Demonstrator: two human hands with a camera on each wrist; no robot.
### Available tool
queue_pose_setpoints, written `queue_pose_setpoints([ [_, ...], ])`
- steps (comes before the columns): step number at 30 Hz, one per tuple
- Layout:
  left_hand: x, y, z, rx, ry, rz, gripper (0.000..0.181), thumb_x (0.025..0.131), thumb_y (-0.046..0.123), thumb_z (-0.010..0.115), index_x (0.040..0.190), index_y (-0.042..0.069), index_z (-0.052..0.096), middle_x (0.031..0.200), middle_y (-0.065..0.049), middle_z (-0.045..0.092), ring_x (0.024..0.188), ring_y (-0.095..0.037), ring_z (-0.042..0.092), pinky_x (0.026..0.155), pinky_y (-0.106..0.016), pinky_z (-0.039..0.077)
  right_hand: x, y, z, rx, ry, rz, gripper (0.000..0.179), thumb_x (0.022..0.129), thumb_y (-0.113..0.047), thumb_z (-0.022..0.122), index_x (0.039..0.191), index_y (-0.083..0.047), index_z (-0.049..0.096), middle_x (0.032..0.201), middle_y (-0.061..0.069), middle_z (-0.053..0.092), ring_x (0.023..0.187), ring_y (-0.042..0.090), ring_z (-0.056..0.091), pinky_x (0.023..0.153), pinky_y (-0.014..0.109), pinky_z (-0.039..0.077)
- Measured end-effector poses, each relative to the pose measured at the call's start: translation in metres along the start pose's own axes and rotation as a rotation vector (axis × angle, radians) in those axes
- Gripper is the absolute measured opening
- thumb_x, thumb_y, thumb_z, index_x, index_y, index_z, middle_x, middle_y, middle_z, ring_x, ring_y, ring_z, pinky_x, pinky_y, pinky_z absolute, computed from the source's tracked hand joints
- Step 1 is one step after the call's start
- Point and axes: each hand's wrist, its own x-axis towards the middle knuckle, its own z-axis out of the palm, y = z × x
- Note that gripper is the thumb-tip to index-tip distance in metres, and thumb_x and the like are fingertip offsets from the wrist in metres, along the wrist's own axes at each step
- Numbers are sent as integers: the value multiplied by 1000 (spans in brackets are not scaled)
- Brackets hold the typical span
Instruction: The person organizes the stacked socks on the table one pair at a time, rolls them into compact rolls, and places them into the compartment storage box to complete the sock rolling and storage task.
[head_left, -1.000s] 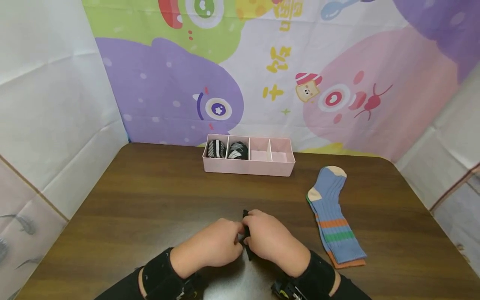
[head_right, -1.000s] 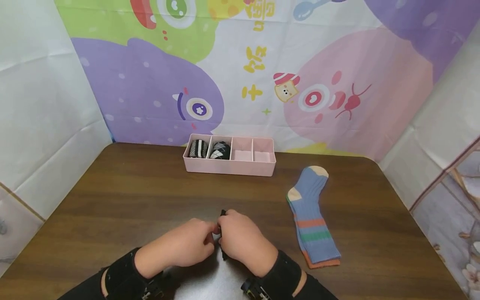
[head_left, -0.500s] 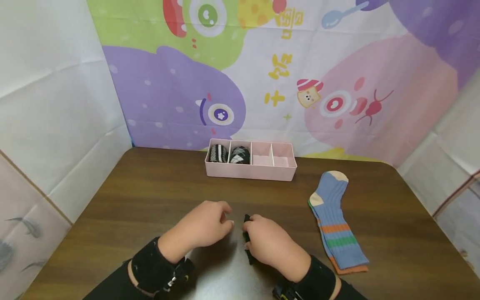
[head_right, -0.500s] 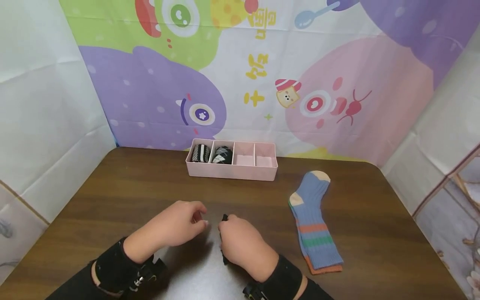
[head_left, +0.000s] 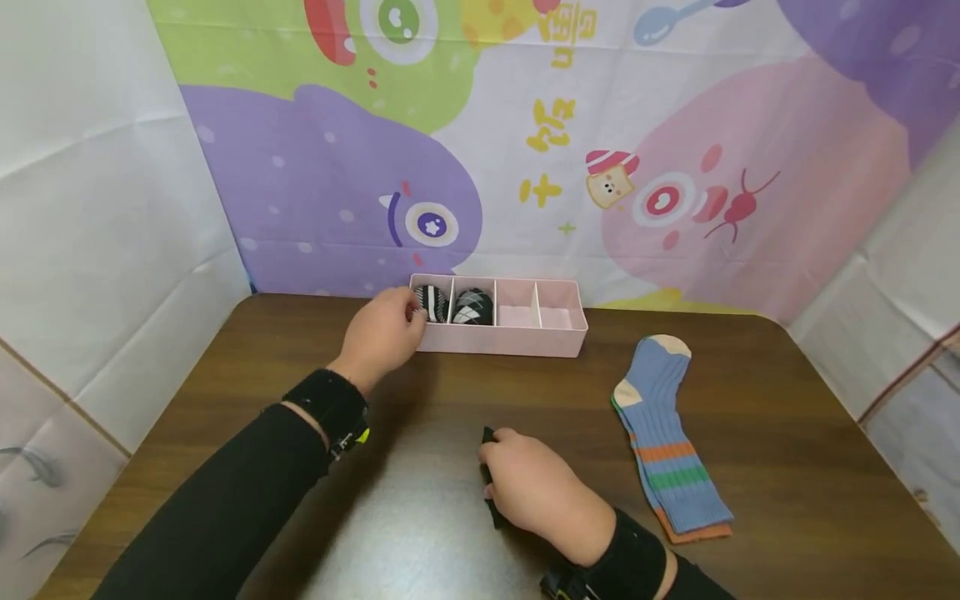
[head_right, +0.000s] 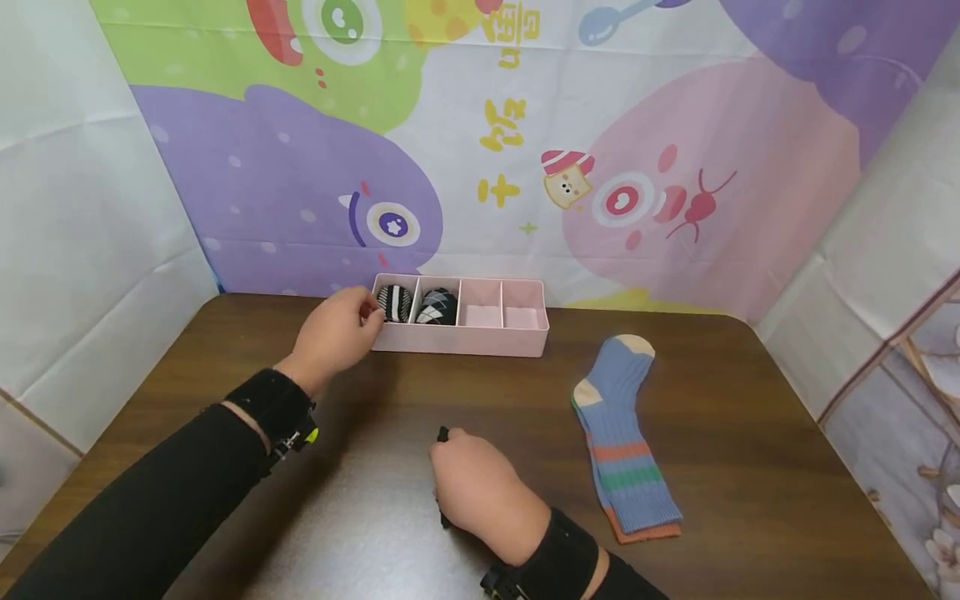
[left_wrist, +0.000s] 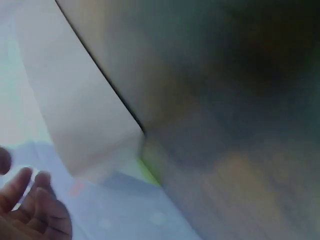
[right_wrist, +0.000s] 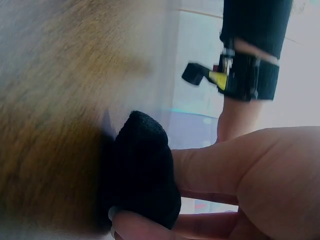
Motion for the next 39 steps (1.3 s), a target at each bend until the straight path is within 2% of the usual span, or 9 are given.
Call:
queue_pose_setpoints([
  [3,19,-8,3,18,22,-35,28,100,32,48,104,8,61,95,-8,60,86,-26,56,76,-44,48,-1,1,0,1,-1,11,32,86,-27,75,114,-12,68,117,9,61,96,21,64,78,33,54],
  [5,27,-11,4,37,9,-52,32,101,32,45,111,7,62,102,-11,62,93,-29,58,82,-47,49,-1,0,1,5,2,15,32,86,-26,75,114,-12,68,119,9,61,97,21,64,78,33,54],
  [8,34,-13,5,100,-43,-82,36,102,31,42,123,6,59,117,-14,61,106,-33,59,89,-51,48,0,-1,2,18,4,10,31,86,-27,75,113,-12,68,119,9,60,95,20,64,76,31,54],
  [14,39,-13,6,175,-164,-170,43,99,17,36,137,10,55,129,-16,59,115,-37,56,89,-56,48,1,-4,5,33,-21,-8,30,87,-26,74,113,-13,68,117,9,60,91,17,64,72,28,54],
  [19,45,-11,7,146,-253,-203,52,93,10,38,144,11,47,135,-17,56,115,-36,55,88,-57,49,1,-6,5,20,-23,-5,30,87,-27,74,113,-13,68,116,8,61,90,17,64,72,28,54],
  [22,49,-14,7,97,-280,-203,58,91,7,40,149,11,40,139,-17,52,115,-34,54,93,-55,47,2,-6,3,9,-12,-5,30,87,-27,74,113,-13,68,118,9,61,90,16,64,71,27,54],
  [29,54,-20,9,-22,-306,-236,59,93,11,32,151,8,31,145,-20,46,123,-37,49,105,-54,37,2,-6,-2,-9,-9,1,31,88,-26,74,115,-13,68,124,11,59,94,19,65,72,29,55],
  [35,57,-18,21,-46,-327,-267,56,94,12,28,150,9,30,142,-21,48,118,-37,51,103,-53,39,-2,-6,-1,-6,-18,24,33,90,-27,71,119,-11,67,128,13,57,96,21,65,71,28,54],
  [39,57,-17,28,-37,-316,-262,54,95,12,28,149,9,31,139,-21,51,110,-34,54,100,-51,41,-3,-3,0,0,-18,30,35,90,-25,71,121,-10,66,130,13,57,101,23,64,76,30,55],
])
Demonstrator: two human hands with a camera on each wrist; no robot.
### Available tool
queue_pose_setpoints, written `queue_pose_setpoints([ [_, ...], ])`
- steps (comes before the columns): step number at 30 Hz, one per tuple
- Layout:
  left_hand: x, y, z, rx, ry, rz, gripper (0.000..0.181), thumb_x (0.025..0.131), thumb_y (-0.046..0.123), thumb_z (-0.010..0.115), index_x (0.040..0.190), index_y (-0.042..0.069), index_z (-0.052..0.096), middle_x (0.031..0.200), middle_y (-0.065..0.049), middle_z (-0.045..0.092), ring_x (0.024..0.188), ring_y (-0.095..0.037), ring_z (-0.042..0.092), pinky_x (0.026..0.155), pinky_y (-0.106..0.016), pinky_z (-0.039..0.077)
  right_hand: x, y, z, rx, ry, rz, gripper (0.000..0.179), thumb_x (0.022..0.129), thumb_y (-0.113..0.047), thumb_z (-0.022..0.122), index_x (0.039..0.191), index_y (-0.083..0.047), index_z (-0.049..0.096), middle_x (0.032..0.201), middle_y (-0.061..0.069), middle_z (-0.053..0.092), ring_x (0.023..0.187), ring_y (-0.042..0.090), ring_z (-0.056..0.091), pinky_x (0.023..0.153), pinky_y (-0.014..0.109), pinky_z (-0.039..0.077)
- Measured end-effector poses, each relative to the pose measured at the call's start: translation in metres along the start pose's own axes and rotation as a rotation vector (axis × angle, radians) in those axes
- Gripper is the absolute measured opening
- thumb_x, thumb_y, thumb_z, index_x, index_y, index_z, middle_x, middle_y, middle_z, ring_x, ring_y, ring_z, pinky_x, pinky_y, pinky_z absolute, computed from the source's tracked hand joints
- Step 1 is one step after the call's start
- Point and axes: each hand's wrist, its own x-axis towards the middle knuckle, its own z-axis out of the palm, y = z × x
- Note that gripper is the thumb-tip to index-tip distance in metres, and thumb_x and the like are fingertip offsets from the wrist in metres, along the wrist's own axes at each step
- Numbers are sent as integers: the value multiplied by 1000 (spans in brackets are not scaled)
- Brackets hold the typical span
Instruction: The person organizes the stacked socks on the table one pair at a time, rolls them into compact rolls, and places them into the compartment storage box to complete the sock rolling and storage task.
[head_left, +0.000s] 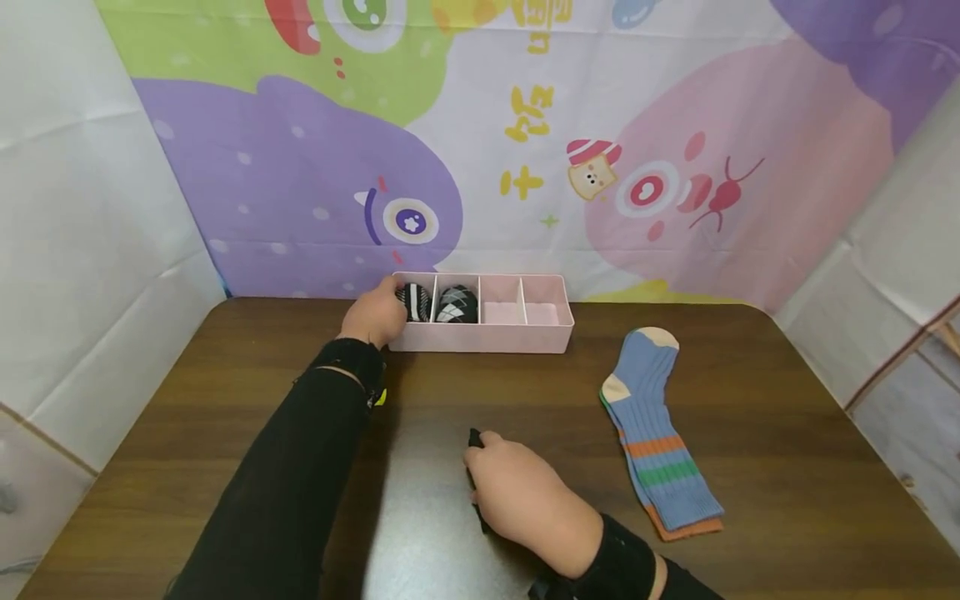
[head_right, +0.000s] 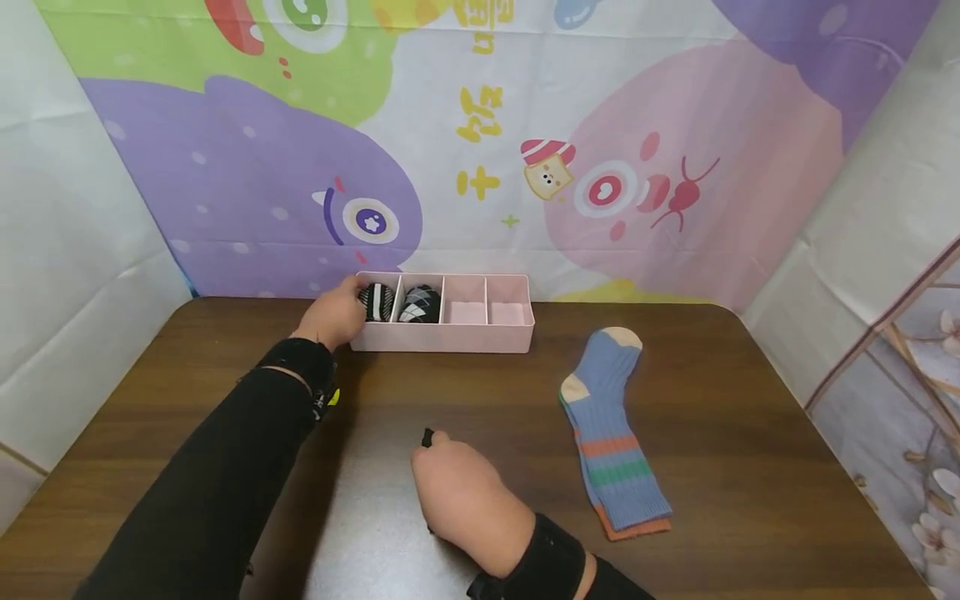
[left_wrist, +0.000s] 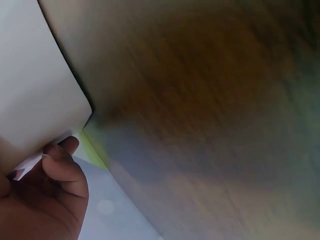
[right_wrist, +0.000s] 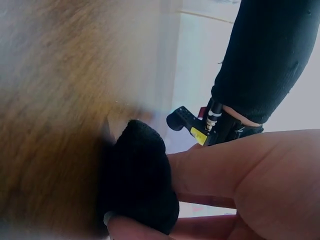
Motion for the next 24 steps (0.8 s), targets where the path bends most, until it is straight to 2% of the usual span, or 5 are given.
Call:
queue_pose_setpoints([
  [4,-2,0,0,2,6,-8,54,96,13,28,151,10,29,137,-21,52,109,-35,55,100,-52,41,0,0,-1,-29,2,-32,29,93,-20,66,121,-13,67,129,10,57,104,22,64,78,31,55],
  [7,-2,1,0,-2,-4,-20,55,97,14,28,152,10,27,141,-21,50,116,-37,53,102,-54,39,0,0,0,-40,11,-49,28,94,-16,63,122,-14,67,128,8,57,104,22,63,79,31,55],
  [14,0,5,0,22,-24,-25,56,97,14,30,152,11,25,143,-21,47,121,-37,51,104,-54,38,2,9,-6,32,91,-49,31,86,-15,70,117,-13,67,124,7,59,104,23,63,83,35,54],
  [20,-3,7,-3,43,-21,-30,55,98,15,30,152,12,27,142,-21,48,122,-37,50,102,-54,39,16,26,-33,102,224,0,35,85,-16,69,119,-14,66,131,5,57,114,21,58,90,39,51],
  [24,-2,6,-3,48,-26,-40,54,97,14,32,151,13,28,141,-21,50,120,-36,51,102,-54,40,35,43,-58,148,312,44,36,84,-17,68,119,-13,65,123,3,60,105,18,58,88,38,50],
])
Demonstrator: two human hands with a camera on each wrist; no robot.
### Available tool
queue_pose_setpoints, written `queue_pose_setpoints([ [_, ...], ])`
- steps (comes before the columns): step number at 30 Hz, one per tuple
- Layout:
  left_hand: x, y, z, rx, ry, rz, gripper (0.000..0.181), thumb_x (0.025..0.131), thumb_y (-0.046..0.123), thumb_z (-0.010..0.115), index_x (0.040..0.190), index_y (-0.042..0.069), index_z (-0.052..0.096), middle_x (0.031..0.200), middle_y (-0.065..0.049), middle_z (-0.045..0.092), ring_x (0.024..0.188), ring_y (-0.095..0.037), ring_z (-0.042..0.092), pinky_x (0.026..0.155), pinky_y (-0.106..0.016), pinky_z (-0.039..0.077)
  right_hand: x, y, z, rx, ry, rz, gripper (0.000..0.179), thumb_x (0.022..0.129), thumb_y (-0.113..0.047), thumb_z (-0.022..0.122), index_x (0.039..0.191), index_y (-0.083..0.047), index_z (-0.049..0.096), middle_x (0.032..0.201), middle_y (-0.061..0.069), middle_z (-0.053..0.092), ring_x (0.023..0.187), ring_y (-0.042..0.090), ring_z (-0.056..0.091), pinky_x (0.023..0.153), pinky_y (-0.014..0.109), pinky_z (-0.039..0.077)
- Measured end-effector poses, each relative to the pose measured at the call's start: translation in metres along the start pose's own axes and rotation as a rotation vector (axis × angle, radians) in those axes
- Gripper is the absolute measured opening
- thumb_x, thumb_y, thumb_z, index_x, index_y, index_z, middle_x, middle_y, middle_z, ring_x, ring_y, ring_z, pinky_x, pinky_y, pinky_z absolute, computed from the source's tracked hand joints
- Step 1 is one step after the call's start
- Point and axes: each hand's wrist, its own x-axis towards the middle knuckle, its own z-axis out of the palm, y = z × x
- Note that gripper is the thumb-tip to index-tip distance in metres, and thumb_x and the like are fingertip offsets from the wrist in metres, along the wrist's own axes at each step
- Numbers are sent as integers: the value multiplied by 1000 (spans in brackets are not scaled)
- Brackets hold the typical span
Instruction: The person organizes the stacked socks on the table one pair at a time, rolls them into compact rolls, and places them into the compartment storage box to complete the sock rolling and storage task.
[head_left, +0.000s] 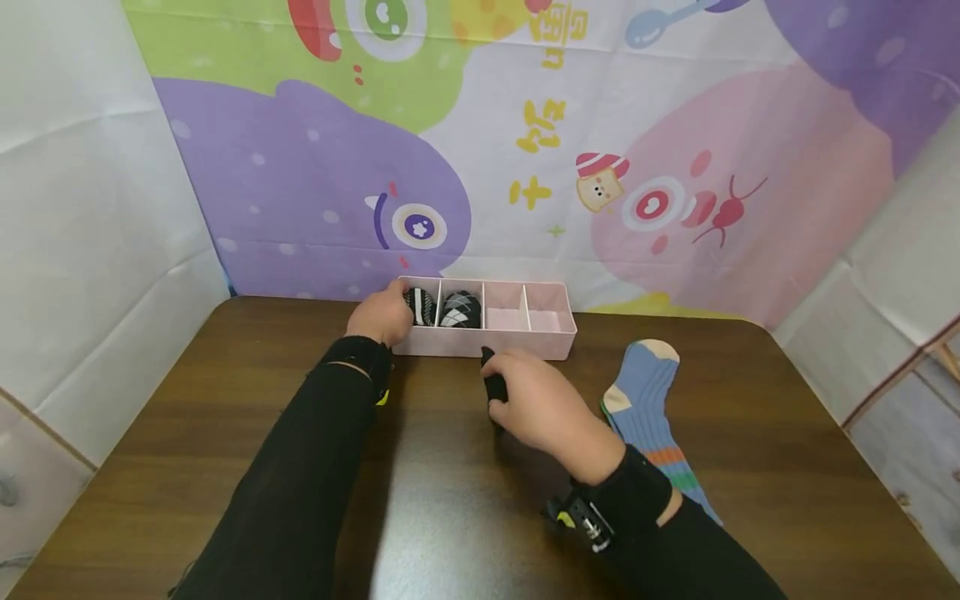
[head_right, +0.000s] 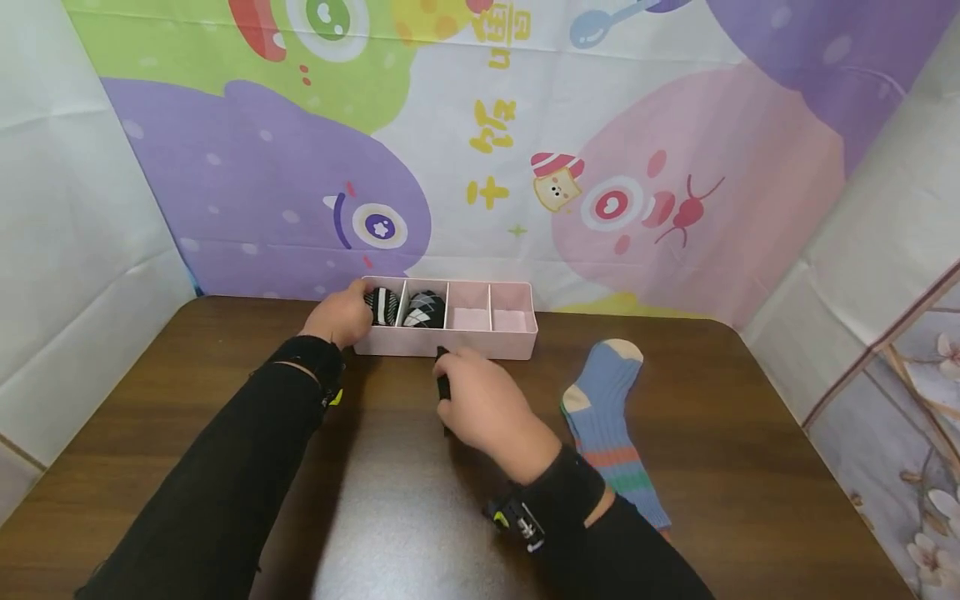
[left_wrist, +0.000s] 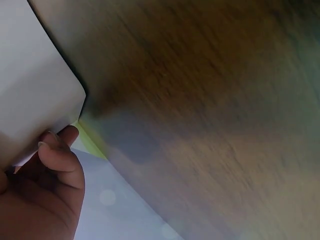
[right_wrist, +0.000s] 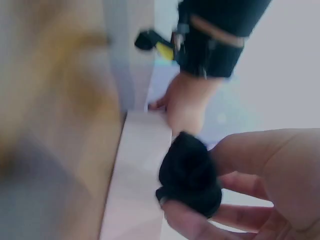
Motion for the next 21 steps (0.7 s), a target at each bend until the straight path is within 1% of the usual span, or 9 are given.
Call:
queue_pose_setpoints([
  [3,0,0,0,0,-5,-6,53,98,14,34,151,13,29,140,-21,50,119,-36,52,101,-54,40,23,11,-11,20,37,31,35,84,-18,68,118,-12,64,117,5,62,101,19,58,86,38,50],
  [5,-2,1,-1,-5,-5,-7,53,98,14,34,150,13,29,139,-20,51,118,-36,52,101,-54,40,38,18,-17,28,53,50,36,84,-18,68,119,-11,64,117,7,63,101,20,58,86,38,50],
  [9,-5,1,-5,-12,-2,-14,53,98,14,36,150,13,30,141,-20,49,119,-37,51,103,-55,39,68,26,-22,65,52,115,37,85,-17,66,122,-11,63,120,7,63,99,21,58,84,37,50],
  [13,-7,-1,-8,-1,-8,-25,53,98,14,37,151,13,29,142,-20,48,120,-36,50,103,-54,38,94,27,-23,111,26,171,35,85,-15,64,120,-11,61,113,6,64,92,22,58,81,36,49],
  [16,-7,-1,-8,9,-10,-26,53,99,14,37,151,13,29,141,-20,49,120,-36,51,103,-53,39,107,27,-23,95,-10,213,35,86,-14,63,120,-10,60,111,6,63,91,22,58,83,38,48],
  [19,-8,2,-8,3,-10,-21,53,98,15,36,151,12,29,140,-20,50,121,-36,51,103,-53,40,115,30,-25,40,-45,242,35,86,-10,60,121,-9,59,112,6,63,91,22,57,86,40,47],
  [21,-8,5,-8,-3,-9,-18,53,99,16,36,151,13,29,141,-18,50,122,-35,51,103,-52,39,119,32,-27,16,-57,252,35,86,-6,58,120,-8,58,113,6,62,90,22,56,85,40,48],
])
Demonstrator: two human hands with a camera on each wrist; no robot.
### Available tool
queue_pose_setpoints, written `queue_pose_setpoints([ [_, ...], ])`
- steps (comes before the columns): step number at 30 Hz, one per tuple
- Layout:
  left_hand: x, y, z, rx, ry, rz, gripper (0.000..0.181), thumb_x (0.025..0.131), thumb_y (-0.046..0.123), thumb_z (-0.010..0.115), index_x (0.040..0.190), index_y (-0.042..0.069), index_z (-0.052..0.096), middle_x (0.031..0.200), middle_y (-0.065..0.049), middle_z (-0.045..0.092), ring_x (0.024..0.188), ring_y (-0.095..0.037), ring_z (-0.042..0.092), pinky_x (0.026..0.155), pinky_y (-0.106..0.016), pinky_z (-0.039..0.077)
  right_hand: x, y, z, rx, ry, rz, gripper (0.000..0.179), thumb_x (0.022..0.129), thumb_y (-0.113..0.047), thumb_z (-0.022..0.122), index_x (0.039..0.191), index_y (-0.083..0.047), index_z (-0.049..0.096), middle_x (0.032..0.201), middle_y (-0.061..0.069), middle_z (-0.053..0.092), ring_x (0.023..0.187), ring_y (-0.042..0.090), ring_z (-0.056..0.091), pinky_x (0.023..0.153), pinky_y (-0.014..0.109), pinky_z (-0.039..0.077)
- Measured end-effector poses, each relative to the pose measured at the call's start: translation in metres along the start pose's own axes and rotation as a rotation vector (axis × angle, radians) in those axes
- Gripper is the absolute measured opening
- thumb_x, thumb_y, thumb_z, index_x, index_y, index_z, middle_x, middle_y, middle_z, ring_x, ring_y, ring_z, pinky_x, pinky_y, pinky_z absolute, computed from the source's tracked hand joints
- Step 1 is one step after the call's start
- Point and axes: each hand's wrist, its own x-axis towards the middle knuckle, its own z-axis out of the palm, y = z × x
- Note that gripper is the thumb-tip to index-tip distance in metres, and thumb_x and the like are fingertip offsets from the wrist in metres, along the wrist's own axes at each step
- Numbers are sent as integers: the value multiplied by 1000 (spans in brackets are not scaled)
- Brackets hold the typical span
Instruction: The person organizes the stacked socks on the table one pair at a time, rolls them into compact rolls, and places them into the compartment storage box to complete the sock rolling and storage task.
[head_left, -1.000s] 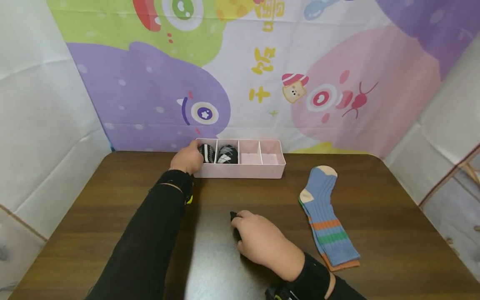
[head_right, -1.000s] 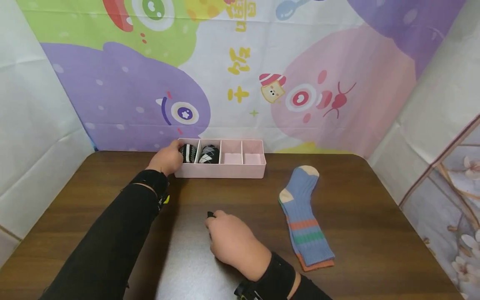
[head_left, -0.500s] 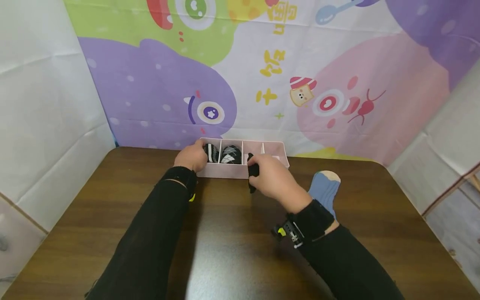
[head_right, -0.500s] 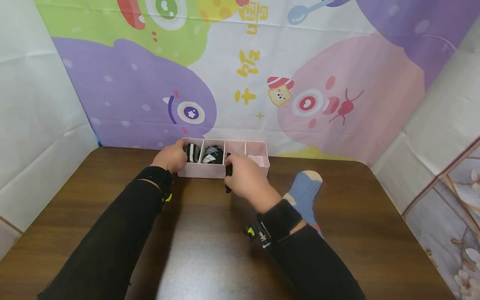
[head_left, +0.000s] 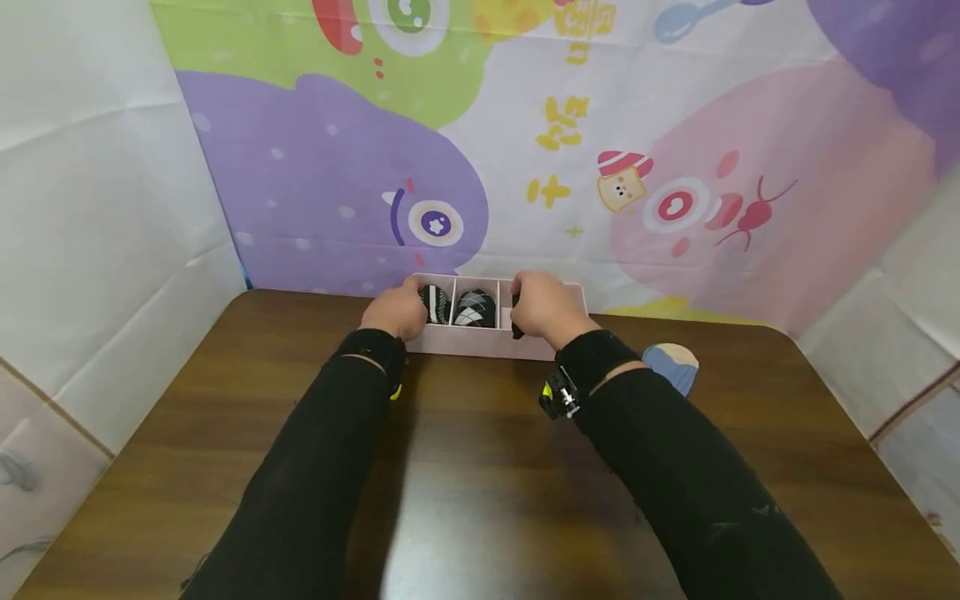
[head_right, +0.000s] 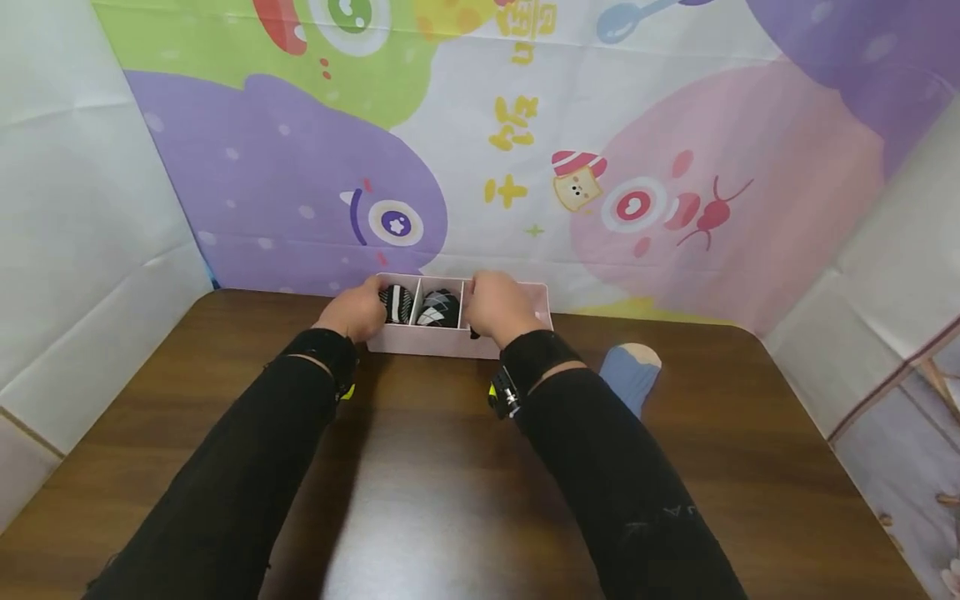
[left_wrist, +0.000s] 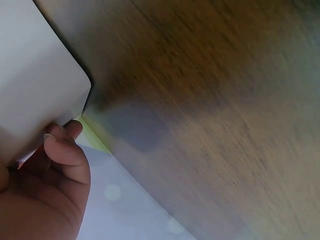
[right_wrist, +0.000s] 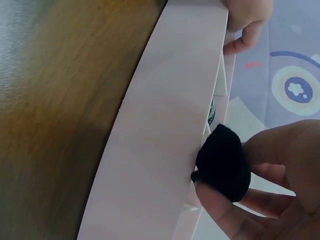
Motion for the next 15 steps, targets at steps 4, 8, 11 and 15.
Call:
queue_pose_setpoints([
  [4,0,6,-1,-9,9,5,54,99,16,36,152,13,29,143,-17,49,123,-34,50,105,-52,38,7,0,-2,-16,7,-34,20,86,-1,53,104,-5,61,100,9,62,83,25,54,76,38,47],
  [8,0,6,-2,-6,12,5,53,98,16,39,151,13,30,143,-16,49,123,-33,50,106,-51,37,11,-7,-1,-62,10,-64,9,88,-3,52,88,-5,61,87,9,59,77,25,52,68,35,45],
  [11,-1,6,-2,0,4,12,54,98,15,38,151,14,30,142,-16,50,123,-32,50,105,-51,38,10,-14,-1,-75,-22,-30,9,90,-6,54,86,-5,62,89,9,61,76,25,52,66,35,45],
  [15,-4,9,-3,-4,26,20,54,98,15,37,151,15,30,139,-16,52,117,-32,53,102,-49,41,8,-25,-9,-61,-29,43,14,91,-9,55,82,-6,65,90,9,64,74,24,55,64,35,48],
])
